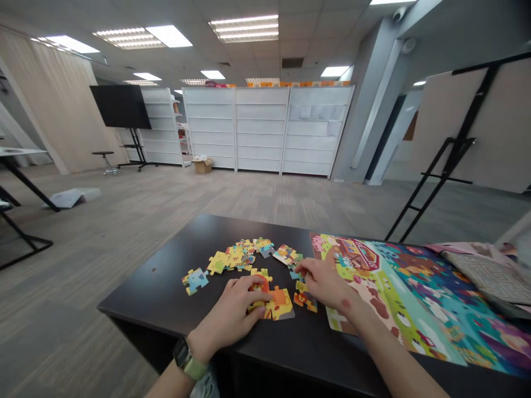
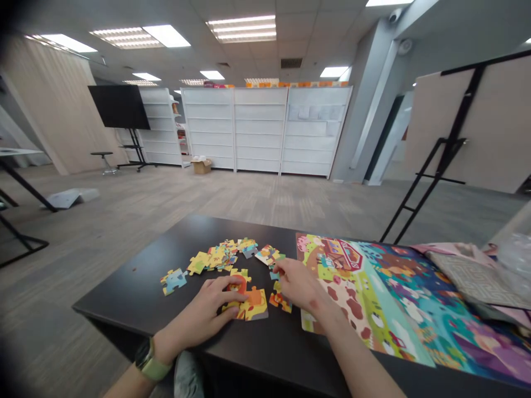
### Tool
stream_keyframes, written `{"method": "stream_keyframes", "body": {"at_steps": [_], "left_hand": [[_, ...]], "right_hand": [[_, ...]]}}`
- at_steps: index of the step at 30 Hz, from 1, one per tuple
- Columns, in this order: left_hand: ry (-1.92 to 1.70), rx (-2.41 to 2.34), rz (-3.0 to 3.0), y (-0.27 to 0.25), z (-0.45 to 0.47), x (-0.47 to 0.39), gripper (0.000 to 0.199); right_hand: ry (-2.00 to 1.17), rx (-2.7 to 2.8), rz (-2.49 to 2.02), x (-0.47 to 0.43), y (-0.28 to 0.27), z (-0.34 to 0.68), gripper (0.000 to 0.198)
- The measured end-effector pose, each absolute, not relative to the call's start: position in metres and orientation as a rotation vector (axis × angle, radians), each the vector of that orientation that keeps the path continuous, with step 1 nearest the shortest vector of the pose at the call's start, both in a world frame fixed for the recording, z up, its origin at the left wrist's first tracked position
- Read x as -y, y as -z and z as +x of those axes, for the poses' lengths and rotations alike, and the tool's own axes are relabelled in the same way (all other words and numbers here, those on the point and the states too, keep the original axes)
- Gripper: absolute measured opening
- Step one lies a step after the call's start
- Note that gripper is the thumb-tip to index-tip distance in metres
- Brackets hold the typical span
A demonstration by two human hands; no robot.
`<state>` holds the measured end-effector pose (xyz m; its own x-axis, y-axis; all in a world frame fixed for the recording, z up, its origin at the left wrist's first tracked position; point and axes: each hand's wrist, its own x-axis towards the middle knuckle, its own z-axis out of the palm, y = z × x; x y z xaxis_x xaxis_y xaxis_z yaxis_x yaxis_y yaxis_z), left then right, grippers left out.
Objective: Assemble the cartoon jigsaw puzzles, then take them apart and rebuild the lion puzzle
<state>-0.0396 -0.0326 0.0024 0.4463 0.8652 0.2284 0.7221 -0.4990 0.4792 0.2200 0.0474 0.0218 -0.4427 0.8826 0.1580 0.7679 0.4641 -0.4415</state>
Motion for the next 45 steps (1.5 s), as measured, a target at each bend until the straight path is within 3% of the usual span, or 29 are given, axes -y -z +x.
{"method": "stream_keyframes", "body": {"at_steps": [5, 9, 17, 27, 36, 45], "left_hand": [[-0.694, -1.414, 2.321, -0.001, -0.031, 0.026, 0.016], [-0.772, -1.521, 2.233, 0.006, -0.022, 0.022, 0.013], [-0.794, -1.544, 2.202, 0.008, -0.020, 0.023, 0.017], [-0.772, -1.495, 2.192, 0.004, -0.021, 0.038, 0.012], [-0.708, -1.442, 2.252, 0.000, -0.018, 0.031, 0.040], [-0.652, -1.385, 2.375, 0.001, -0.024, 0.039, 0.036]], "right_hand": [[-0.614, 2.461, -1.510, -0.051, -0.027, 0.237, 0.011], [-0.613, 2.500, -1.566, -0.047, -0.027, 0.236, 0.035], [-0.834, 2.394, -1.523, -0.048, -0.020, 0.236, 0.046], [-1.224, 1.959, -1.097, -0.048, -0.009, 0.207, 0.031], [-0.620, 2.211, -1.205, -0.047, 0.013, 0.186, 0.027], [-0.265, 2.111, -1.260, -0.056, 0.005, 0.208, 0.021]]}}
